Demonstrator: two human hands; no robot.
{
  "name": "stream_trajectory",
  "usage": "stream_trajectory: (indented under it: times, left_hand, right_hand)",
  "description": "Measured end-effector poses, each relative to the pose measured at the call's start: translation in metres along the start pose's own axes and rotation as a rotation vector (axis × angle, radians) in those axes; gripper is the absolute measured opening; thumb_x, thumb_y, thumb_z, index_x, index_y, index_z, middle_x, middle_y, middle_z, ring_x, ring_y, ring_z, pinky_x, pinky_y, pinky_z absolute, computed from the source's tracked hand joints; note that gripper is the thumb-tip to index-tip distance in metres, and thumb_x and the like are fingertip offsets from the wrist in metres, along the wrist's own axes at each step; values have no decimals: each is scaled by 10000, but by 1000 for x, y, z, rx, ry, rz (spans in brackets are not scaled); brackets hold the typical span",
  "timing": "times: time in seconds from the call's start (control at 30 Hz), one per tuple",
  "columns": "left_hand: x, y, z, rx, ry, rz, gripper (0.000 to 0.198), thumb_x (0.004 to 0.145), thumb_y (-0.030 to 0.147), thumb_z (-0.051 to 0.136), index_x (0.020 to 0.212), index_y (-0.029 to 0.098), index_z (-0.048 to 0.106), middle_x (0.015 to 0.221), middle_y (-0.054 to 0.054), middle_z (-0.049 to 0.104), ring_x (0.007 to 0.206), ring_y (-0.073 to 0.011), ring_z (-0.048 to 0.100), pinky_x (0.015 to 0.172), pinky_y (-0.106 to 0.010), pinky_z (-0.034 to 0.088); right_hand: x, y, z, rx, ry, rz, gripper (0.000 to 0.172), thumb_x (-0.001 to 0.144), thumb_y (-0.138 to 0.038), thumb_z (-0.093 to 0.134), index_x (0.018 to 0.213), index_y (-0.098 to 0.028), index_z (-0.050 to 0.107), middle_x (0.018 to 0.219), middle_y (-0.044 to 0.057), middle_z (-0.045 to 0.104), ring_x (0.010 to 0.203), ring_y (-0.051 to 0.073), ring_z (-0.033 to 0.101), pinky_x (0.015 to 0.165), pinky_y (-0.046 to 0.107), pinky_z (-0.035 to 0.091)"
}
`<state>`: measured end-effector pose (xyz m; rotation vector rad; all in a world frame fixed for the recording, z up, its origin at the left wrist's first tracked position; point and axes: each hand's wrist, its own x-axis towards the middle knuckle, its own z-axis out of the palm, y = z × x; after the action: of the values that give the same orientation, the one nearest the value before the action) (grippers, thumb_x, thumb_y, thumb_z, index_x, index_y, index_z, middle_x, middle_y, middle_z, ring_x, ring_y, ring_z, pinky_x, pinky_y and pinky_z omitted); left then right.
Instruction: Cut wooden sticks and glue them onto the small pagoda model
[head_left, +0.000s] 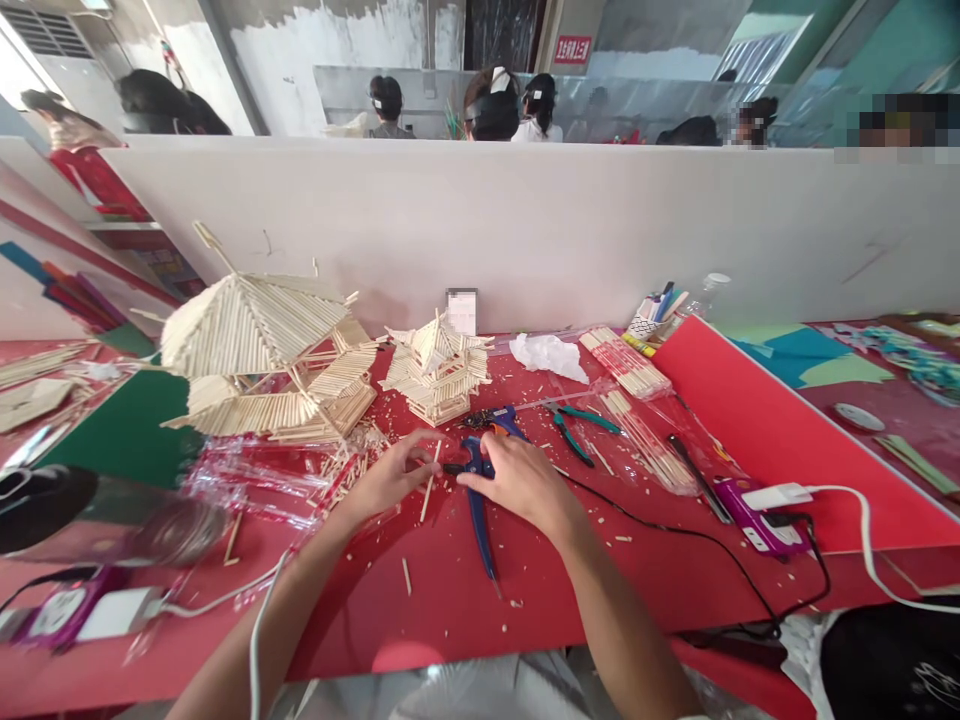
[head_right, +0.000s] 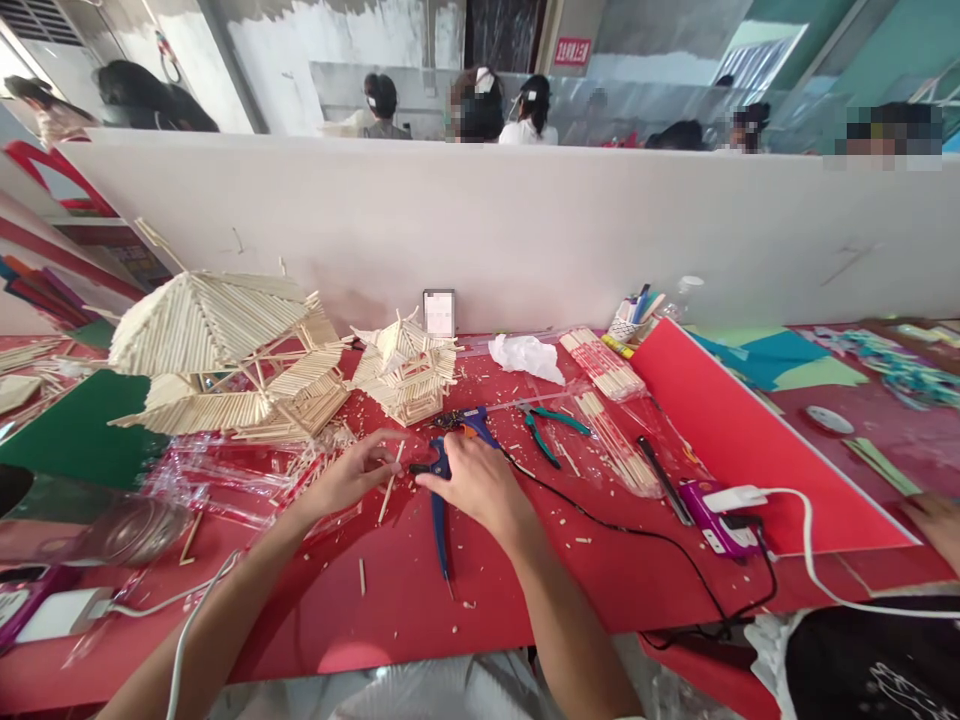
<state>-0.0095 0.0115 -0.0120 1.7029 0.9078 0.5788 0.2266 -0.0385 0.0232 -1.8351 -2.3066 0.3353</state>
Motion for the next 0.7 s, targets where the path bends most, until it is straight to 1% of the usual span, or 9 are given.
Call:
stream_trajectory:
  times: [0.1, 0.17, 0.2, 0.27, 0.33, 0.4, 0.47, 0.57, 0.7]
  left_hand:
    - [2, -2, -2, 19, 3, 13, 497, 947, 428, 634, 1368, 187, 529, 836, -14, 671, 744, -182, 648, 683, -297, 527]
    - [2, -4, -3, 35, 9, 27, 483, 957, 416, 621, 1372, 183, 534, 830, -15, 670, 737, -177, 638, 687, -295, 516]
    - [2, -4, -4, 43, 10, 33, 476, 963, 412, 614, 1373, 182, 538, 828, -16, 669, 735, -175, 635, 687, -293, 511]
    - [2, -6, -6, 44, 8, 38, 469, 971, 412, 607, 1374, 179, 543, 835, -20, 667, 744, -176, 638, 688, -290, 507]
    - [2, -7, -7, 17, 1, 38, 472, 974, 417, 607, 1377, 180, 540, 852, -27, 671, 761, -180, 649, 697, -294, 514]
    - [1, -8, -7, -18, -8, 34, 474, 980, 425, 603, 1386, 192, 533, 878, -32, 677, 779, -184, 664, 717, -304, 528]
    - [0, -9, -7, -40, -14, 29, 466, 989, 434, 595, 1390, 205, 531, 895, -34, 680, 788, -183, 671, 743, -316, 542]
    - [-1, -8, -7, -71, -16, 40, 472, 993, 456, 596, 1391, 210, 530, 893, -32, 680, 796, -180, 674, 772, -324, 555]
    - [-3, -4, -8, -160, -58, 51, 509, 984, 472, 619, 1407, 210, 515, 963, -54, 698, 805, -176, 692, 776, -330, 576]
  right_hand:
    - [-7, -15, 13, -112, -57, 79, 691, 803, -676, 774, 1178, -116, 621, 1174, 248, 685, 1117, 407, 648, 884, 467, 526]
    - [-9, -20, 21, -134, -62, 122, 796, 745, -675, 822, 1234, -86, 606, 1221, 294, 651, 1146, 439, 618, 921, 542, 515]
    - [-10, -21, 24, -137, -66, 135, 790, 749, -648, 830, 1247, -78, 603, 1223, 305, 646, 1145, 442, 613, 924, 559, 511]
    - [-9, -22, 25, -147, -95, 149, 680, 801, -535, 814, 1250, -68, 608, 1209, 310, 652, 1135, 436, 615, 916, 557, 512]
    - [-8, -19, 20, -152, -143, 140, 551, 848, -400, 753, 1250, -50, 615, 1219, 312, 652, 1151, 442, 614, 921, 550, 509]
    - [-8, -13, 12, -123, -184, 107, 468, 886, -335, 668, 1246, -39, 625, 1244, 314, 645, 1172, 453, 613, 938, 560, 498]
    - [-9, -2, 3, -51, -197, 65, 405, 932, -336, 586, 1225, -62, 639, 1248, 294, 651, 1173, 442, 625, 954, 555, 489]
    - [-12, 17, -6, 100, -187, 0, 357, 993, -354, 494, 1252, -150, 632, 1257, 213, 674, 1169, 371, 651, 978, 494, 486]
    - [-14, 33, -8, 273, -235, -85, 456, 1070, -436, 375, 1446, -245, 551, 1462, 132, 611, 1356, 320, 571, 1084, 463, 444]
